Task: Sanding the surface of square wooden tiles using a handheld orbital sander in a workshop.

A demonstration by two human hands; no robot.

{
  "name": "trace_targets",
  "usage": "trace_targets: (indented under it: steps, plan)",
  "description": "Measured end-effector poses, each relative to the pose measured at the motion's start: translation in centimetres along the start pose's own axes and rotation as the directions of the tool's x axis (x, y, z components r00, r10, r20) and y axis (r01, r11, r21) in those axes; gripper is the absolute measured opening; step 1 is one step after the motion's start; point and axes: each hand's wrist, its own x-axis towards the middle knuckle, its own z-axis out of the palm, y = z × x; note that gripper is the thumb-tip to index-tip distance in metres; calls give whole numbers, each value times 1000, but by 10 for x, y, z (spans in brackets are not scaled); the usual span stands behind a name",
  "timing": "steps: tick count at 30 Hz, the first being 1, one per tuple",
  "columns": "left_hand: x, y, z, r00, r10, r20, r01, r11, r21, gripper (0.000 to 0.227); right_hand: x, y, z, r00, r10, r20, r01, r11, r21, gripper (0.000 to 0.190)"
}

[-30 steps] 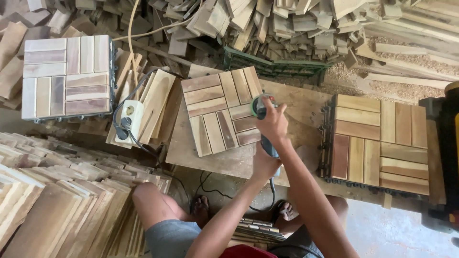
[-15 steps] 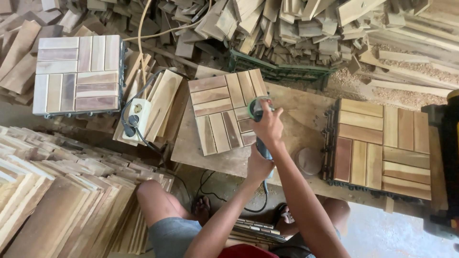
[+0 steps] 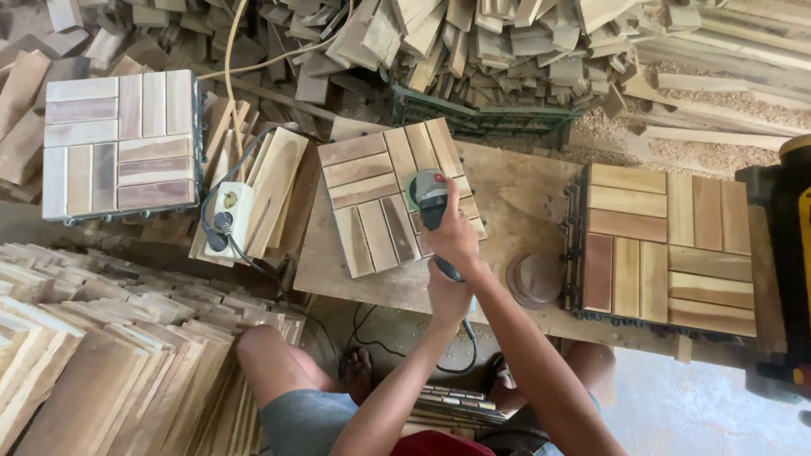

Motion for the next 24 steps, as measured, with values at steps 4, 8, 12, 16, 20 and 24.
trace_targets:
  steps: [4, 8, 12, 16, 20, 24]
  plan:
    - [9, 14, 28, 999, -1, 52, -2, 998, 60, 82, 33, 44, -6, 997, 17, -73, -13, 998, 55, 94]
    - [10, 29, 43, 996, -13, 85, 1, 990, 139, 79, 54, 70, -17, 988, 86, -130, -76, 994, 82, 98]
    - [20, 17, 46, 997, -36, 73, 30, 996, 86, 67, 47, 64, -18, 983, 113, -144, -98, 989, 107, 96]
    - [24, -19, 35, 996, -61, 62, 63, 998, -18, 54, 28, 35, 0, 992, 54, -116, -40, 992, 116, 94]
    - [9, -12, 13, 993, -84, -80, 76, 993, -90, 54, 16, 9, 18, 998, -63, -26, 64, 997, 47, 96]
    - [26, -39, 15, 978, -109, -177, 89, 989, -118, 55, 5, 0, 19, 992, -41, 115, 23, 988, 153, 115]
